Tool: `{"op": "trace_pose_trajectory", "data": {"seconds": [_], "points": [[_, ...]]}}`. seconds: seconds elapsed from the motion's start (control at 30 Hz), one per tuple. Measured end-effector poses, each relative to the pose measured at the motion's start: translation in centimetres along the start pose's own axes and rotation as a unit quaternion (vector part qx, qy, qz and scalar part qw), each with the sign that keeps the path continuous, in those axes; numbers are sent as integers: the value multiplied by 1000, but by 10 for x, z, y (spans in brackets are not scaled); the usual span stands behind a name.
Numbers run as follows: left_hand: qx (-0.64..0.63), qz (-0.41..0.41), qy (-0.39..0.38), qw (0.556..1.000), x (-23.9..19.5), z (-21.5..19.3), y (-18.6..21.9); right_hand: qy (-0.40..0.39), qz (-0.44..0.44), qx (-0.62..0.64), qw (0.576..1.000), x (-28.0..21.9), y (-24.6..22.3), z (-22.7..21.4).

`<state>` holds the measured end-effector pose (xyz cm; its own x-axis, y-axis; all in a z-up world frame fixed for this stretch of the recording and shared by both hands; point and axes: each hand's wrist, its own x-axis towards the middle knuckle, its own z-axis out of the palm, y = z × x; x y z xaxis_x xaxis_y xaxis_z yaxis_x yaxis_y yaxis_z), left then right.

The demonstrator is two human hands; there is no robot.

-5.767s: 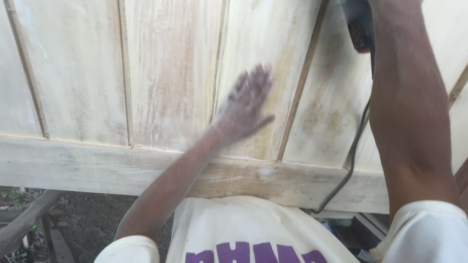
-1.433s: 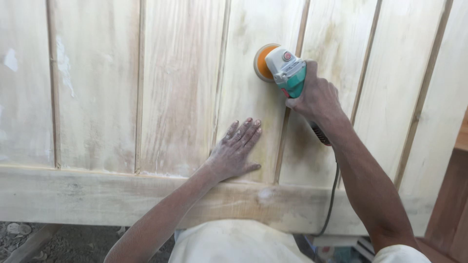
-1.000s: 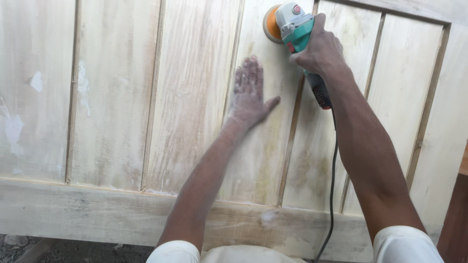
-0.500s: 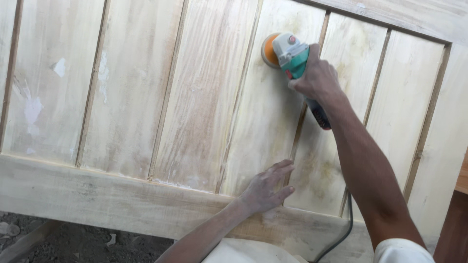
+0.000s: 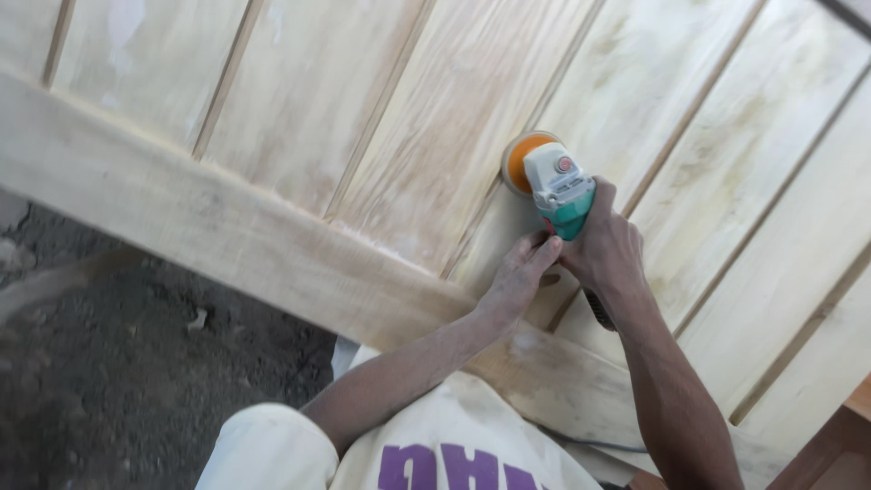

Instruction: The person uses an electric orbital sander to smooth the surface of a large wooden door. They move the sander across the panels and frame of the door, occasionally pausing to wipe away dust with their hand.

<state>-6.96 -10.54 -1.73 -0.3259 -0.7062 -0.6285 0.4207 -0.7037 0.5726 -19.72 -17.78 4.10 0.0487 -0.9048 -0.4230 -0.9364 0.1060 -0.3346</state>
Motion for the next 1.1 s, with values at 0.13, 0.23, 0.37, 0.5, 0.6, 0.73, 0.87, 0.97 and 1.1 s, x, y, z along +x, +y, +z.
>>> {"op": "trace_pose_trajectory", "data": {"seconds": [0.13,0.23,0.37,0.5,0.6,0.73,0.87,0.97,1.1], "points": [[-61,-49,8,997,-30,-15,4,-7,28,11,1000,-33,-19,23],[-36,-30,18,999,-50,-28,2,-14,11,21,1000,-55,-32,37],[3,-46,45,998,-70,-45,0,-35,-10,21,999,-71,-46,53],[0,-25,41,999,-86,-61,-4,-47,-26,12,998,-84,-59,68],[9,-26,38,999,-91,-71,-3,-61,-18,15,998,-89,-68,72],[5,-36,35,999,-100,-80,-2,-68,-10,8,998,-90,-79,77],[32,-22,43,998,-103,-91,3,-77,1,0,997,-91,-91,82],[57,-22,66,996,-104,-100,8,-81,-3,-1,997,-87,-102,85],[54,-12,107,993,-103,-110,9,-82,-18,7,996,-78,-118,85]]}}
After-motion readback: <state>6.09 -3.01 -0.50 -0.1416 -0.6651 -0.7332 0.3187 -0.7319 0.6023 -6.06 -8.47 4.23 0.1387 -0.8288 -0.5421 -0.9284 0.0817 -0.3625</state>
